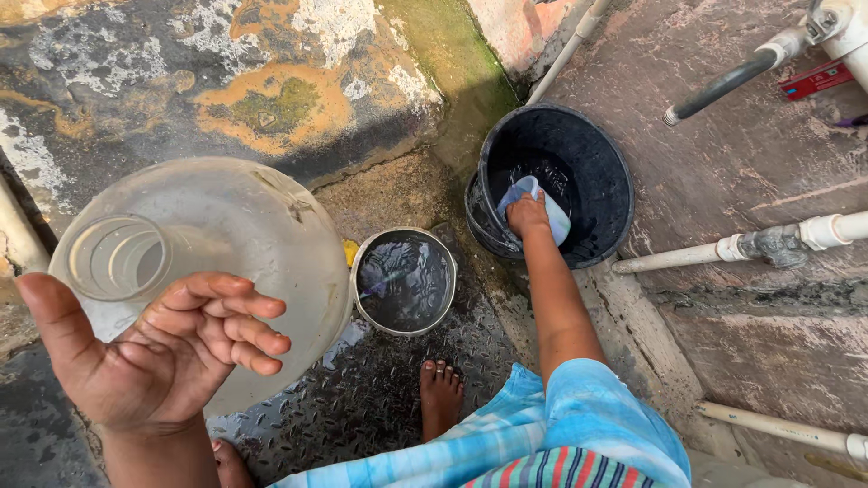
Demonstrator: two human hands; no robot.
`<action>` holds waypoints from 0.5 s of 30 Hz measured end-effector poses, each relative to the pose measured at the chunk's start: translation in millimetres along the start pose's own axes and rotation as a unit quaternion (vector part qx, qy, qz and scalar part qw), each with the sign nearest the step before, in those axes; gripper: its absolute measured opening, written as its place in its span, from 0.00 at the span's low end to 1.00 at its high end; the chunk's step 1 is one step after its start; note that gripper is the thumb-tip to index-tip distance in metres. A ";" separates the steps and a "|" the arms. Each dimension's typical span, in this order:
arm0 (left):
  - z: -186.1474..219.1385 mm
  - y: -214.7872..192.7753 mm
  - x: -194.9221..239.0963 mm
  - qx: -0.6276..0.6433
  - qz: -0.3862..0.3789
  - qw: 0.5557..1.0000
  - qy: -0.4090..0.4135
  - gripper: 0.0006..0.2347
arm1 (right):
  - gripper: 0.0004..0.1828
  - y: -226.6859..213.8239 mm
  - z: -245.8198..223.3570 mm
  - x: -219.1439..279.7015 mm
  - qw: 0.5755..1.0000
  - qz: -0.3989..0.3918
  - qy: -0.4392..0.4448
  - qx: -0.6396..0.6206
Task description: The person shakes water and small stones inside a plastic jug, pours the contents out, and then refills the jug using a plastic pitcher.
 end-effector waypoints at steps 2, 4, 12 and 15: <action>10.6 2.8 3.4 -0.128 0.027 0.991 0.019 0.46 | 0.18 -2.4 -4.1 -5.9 0.999 0.009 -0.017 -0.045; 21.6 12.4 9.8 -0.238 0.089 0.964 0.075 0.40 | 0.17 -15.4 -7.3 -8.6 0.996 0.036 -0.033 -0.072; 67.9 17.3 40.3 -0.706 0.258 0.656 0.068 0.18 | 0.19 -75.5 26.5 62.2 0.930 0.120 0.128 -0.323; 67.9 21.6 35.1 -0.783 0.260 0.543 0.157 0.28 | 0.20 -126.0 38.4 90.9 0.902 0.181 0.168 -0.353</action>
Point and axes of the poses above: each hand's wrist, its own x-axis away from the middle knuckle, its own y-axis out of the palm, z = x × y, the point moved 5 cm from there along -x, towards the middle knuckle, and after that the axes turned 10 degrees about y, right-handed, at the moved point
